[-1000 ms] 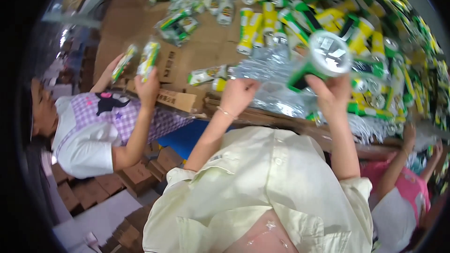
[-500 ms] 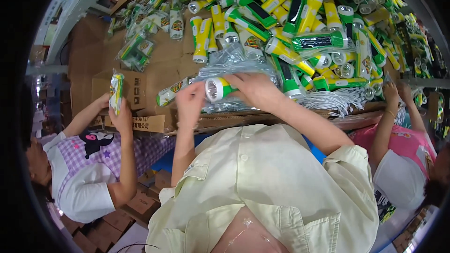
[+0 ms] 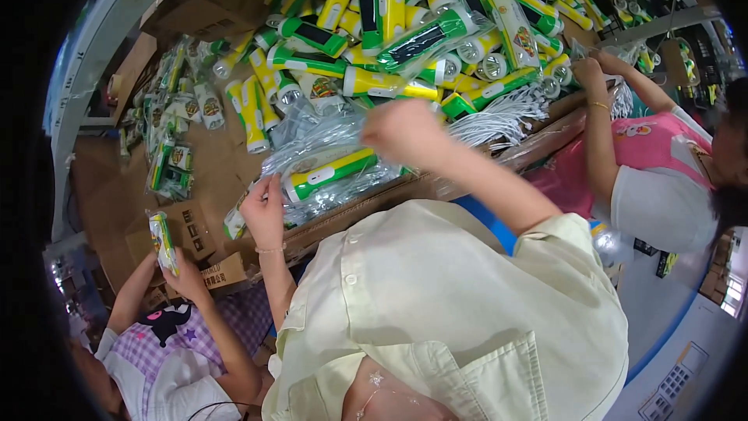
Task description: Packaging flashlights into plastic bags at an assembly line.
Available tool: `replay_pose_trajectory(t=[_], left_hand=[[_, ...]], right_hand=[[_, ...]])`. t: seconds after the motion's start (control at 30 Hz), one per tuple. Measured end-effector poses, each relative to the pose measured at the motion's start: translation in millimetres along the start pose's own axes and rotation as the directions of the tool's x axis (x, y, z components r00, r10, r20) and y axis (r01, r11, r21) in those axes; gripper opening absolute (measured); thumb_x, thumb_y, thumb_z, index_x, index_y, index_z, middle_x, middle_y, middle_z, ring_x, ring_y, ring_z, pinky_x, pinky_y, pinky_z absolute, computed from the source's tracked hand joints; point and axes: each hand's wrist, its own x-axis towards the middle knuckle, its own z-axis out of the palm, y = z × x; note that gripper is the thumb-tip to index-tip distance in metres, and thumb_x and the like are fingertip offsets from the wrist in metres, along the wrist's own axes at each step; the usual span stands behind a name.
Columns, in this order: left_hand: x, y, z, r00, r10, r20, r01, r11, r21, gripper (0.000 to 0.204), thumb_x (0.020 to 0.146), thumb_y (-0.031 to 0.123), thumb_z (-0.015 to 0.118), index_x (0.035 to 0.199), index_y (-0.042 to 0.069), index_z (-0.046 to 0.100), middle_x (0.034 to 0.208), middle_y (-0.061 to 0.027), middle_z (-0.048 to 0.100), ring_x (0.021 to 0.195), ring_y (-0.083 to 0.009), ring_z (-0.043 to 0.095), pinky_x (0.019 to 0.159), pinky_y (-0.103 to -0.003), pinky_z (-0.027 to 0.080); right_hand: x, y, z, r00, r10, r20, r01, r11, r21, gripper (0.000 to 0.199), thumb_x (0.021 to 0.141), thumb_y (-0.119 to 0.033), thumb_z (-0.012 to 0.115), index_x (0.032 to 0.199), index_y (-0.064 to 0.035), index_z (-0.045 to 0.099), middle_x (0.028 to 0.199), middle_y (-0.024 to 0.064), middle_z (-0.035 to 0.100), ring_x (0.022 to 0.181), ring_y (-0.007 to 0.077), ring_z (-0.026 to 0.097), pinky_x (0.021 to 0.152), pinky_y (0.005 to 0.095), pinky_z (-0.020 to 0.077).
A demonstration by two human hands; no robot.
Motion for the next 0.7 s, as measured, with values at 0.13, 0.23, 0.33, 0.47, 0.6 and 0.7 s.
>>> replay_pose_trajectory(t=[0.13,0.23,0.33,0.47,0.6,0.7], left_hand=[[-0.1,4.6,1.4,0.998,-0.032,0.05,0.033,0.999,-0.014,0.022,0.087,0.017,0.064,0.094,-0.003,0.068,0.056,-0.001,0.056,0.047,-0.0041,0.048,0.043,-0.02,0.037],[6.4,2.3,6.2,0.996,-0.03,0.084,0.031,0.999,-0.015,0.023,0.087,0.017,0.064,0.095,-0.003,0.068,0.056,-0.0011,0.056,0.047,-0.0042,0.048,0.043,-0.019,0.038],[12.6,1.3,11.2,0.993,0.004,0.12,-0.003,1.0,-0.014,0.023,0.087,0.017,0.064,0.096,-0.004,0.068,0.057,-0.0015,0.057,0.047,-0.0041,0.049,0.043,-0.019,0.038],[4.0,-11.1,10.0,0.999,0.015,0.044,-0.015,1.0,0.006,0.024,0.087,0.017,0.064,0.097,-0.004,0.067,0.057,-0.0015,0.057,0.047,-0.0043,0.049,0.043,-0.019,0.038],[6.0,-5.4,8.3,0.999,-0.008,0.051,0.007,1.0,0.012,0.023,0.087,0.017,0.064,0.095,-0.004,0.068,0.055,-0.002,0.056,0.045,-0.0046,0.048,0.042,-0.02,0.037],[6.8,-5.8,8.3,0.995,0.044,0.089,-0.045,0.999,0.004,0.022,0.088,0.017,0.063,0.092,-0.003,0.068,0.056,-0.002,0.056,0.045,-0.0049,0.047,0.042,-0.02,0.037]], right_hand=[[-55.7,82.9,-27.1,0.949,0.161,0.27,-0.084,0.957,-0.277,0.004,0.07,-0.013,0.065,0.074,-0.0117,0.066,0.074,0.0049,0.059,0.07,0.0252,0.062,0.058,0.0373,0.0497],[-81.0,100.3,-7.8,0.947,0.081,0.312,0.058,0.91,-0.412,0.003,0.068,-0.013,0.061,0.068,-0.0114,0.063,0.071,0.006,0.058,0.066,0.0244,0.063,0.057,0.0367,0.05],[-87.1,106.2,-22.7,0.98,-0.014,0.197,0.096,0.906,-0.412,0.002,0.067,-0.009,0.059,0.068,-0.0094,0.058,0.068,0.0065,0.052,0.064,0.0254,0.06,0.053,0.038,0.048],[-26.8,53.3,-118.4,0.971,0.099,-0.216,-0.133,0.98,-0.149,0.009,0.074,0.003,0.061,0.081,-0.0025,0.064,0.079,0.0056,0.062,0.066,0.0183,0.063,0.056,0.0268,0.0506],[17.6,-18.2,-108.1,0.917,0.183,-0.355,0.158,0.65,0.743,0.009,0.081,0.005,0.062,0.09,0.0057,0.064,0.082,0.011,0.062,0.068,0.0168,0.063,0.059,0.0247,0.0539],[36.8,-54.3,-39.0,0.962,0.176,-0.211,0.163,0.251,0.954,0.009,0.079,0.005,0.064,0.088,0.0048,0.065,0.082,0.0114,0.062,0.068,0.0187,0.065,0.058,0.0276,0.054]])
